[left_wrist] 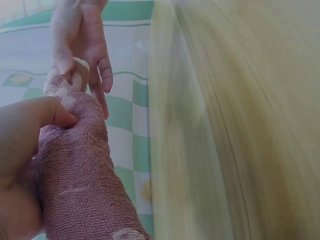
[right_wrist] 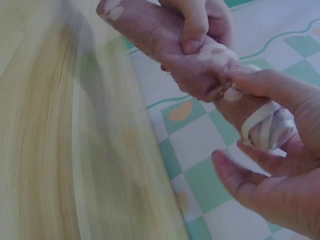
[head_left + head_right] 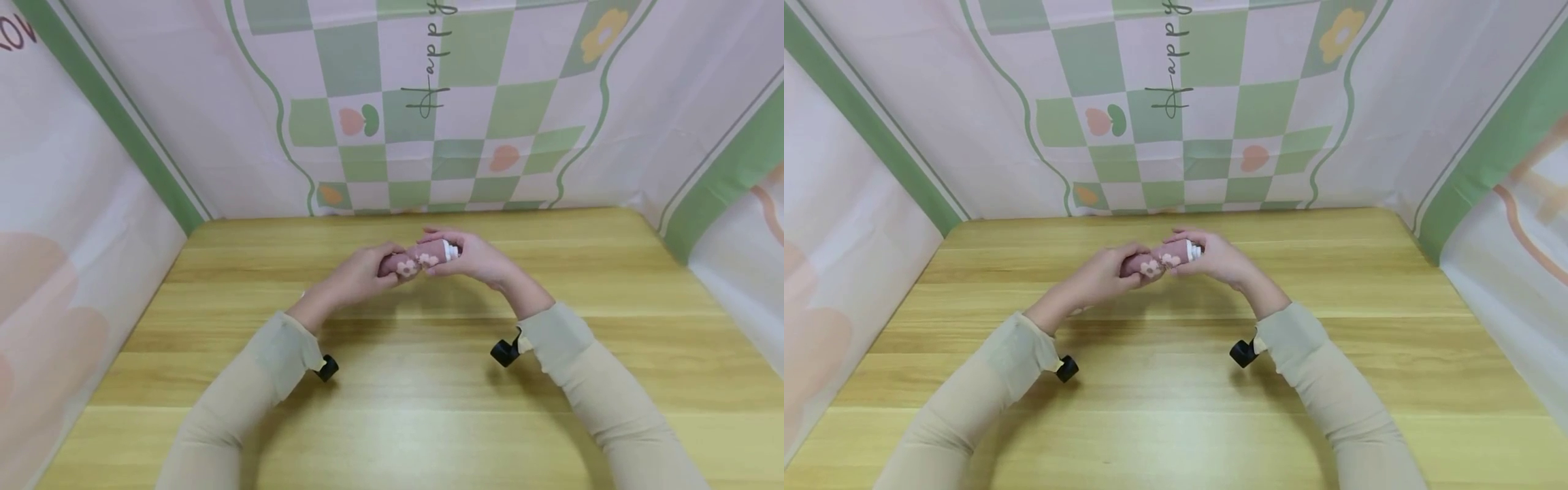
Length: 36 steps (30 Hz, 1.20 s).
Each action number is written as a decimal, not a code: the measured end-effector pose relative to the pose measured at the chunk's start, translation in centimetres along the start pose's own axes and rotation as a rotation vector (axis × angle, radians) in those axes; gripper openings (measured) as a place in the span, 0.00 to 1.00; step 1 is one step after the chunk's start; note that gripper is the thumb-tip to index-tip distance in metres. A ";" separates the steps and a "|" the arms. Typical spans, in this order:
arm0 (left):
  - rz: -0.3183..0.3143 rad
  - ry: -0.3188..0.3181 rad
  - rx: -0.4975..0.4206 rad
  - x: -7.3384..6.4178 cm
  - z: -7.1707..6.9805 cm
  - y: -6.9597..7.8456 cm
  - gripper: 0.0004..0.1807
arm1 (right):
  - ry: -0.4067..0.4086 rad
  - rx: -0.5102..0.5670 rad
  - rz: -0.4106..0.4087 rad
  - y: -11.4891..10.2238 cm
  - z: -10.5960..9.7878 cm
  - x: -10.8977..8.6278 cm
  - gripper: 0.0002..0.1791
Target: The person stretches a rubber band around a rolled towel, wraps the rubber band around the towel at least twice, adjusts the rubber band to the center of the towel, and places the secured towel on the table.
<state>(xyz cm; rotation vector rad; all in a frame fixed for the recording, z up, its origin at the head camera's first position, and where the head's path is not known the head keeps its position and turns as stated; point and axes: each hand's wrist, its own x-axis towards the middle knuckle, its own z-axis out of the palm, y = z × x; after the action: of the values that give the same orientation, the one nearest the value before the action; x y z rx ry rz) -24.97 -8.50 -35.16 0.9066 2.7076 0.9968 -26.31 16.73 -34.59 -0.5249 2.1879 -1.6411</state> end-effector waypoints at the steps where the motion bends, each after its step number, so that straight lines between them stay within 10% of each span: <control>1: -0.005 -0.001 -0.020 -0.1 0.0 0.0 0.22 | 0.004 -0.013 -0.004 0.0 0.0 0.0 0.33; 18: -0.070 -0.084 -0.184 -0.4 -0.8 0.1 0.26 | 0.099 0.057 -0.013 0.3 0.0 0.2 0.21; 29: 0.100 0.167 -0.054 0.4 -0.7 1.7 0.08 | 0.081 0.061 -0.012 0.1 0.1 0.2 0.20; 36: 0.137 0.180 -0.002 0.5 -0.6 2.0 0.05 | 0.083 0.105 -0.032 -0.2 0.6 0.2 0.18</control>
<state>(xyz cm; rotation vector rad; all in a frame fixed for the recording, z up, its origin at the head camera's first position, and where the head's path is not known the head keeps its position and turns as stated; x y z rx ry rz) -24.56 -7.34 -33.43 1.0630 2.8216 1.1599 -26.13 16.08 -34.61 -0.4721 2.1467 -1.8139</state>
